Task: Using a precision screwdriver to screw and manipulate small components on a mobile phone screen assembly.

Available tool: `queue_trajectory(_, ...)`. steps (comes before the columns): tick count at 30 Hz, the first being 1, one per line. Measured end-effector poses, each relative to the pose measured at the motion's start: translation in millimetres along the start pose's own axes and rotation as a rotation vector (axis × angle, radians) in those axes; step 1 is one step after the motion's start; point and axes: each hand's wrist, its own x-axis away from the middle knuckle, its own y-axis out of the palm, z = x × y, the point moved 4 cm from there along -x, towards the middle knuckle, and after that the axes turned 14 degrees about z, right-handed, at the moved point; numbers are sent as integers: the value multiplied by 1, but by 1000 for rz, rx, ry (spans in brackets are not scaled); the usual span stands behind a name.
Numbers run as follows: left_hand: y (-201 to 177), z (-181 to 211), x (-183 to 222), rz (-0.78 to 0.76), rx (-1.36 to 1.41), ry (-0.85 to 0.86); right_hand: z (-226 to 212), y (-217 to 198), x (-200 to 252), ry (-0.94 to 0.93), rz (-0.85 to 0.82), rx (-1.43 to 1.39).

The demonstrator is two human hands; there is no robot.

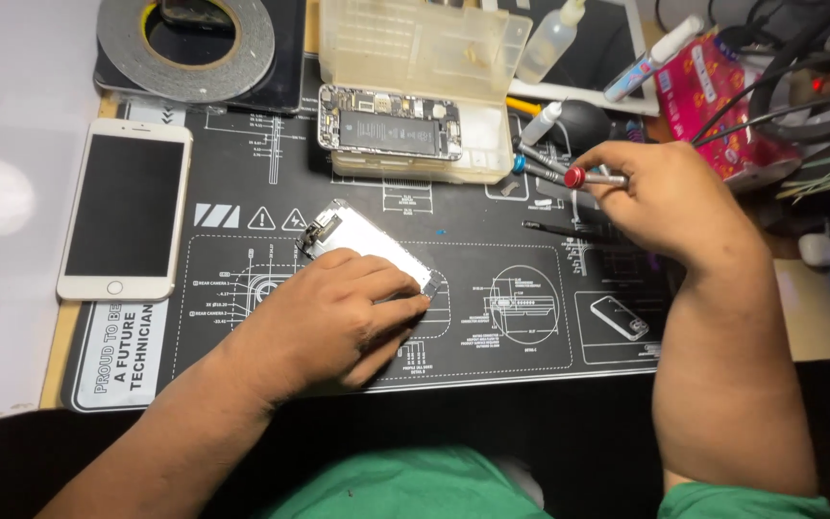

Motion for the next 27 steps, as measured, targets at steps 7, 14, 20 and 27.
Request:
queue_trajectory(7,-12,-19,3,133,105,-141,5,49,-10,-3,146,-372)
queue_trajectory(14,-28,-31,5,292,41,-295,5,67,-9,-259,95,-440)
queue_trajectory(20,-26,-30,8,295,29,-284,0,79,-12,-271,52,-416)
queue_trajectory(27,-25,-30,7,275,63,-319,-8,74,-7,-166,-66,-69)
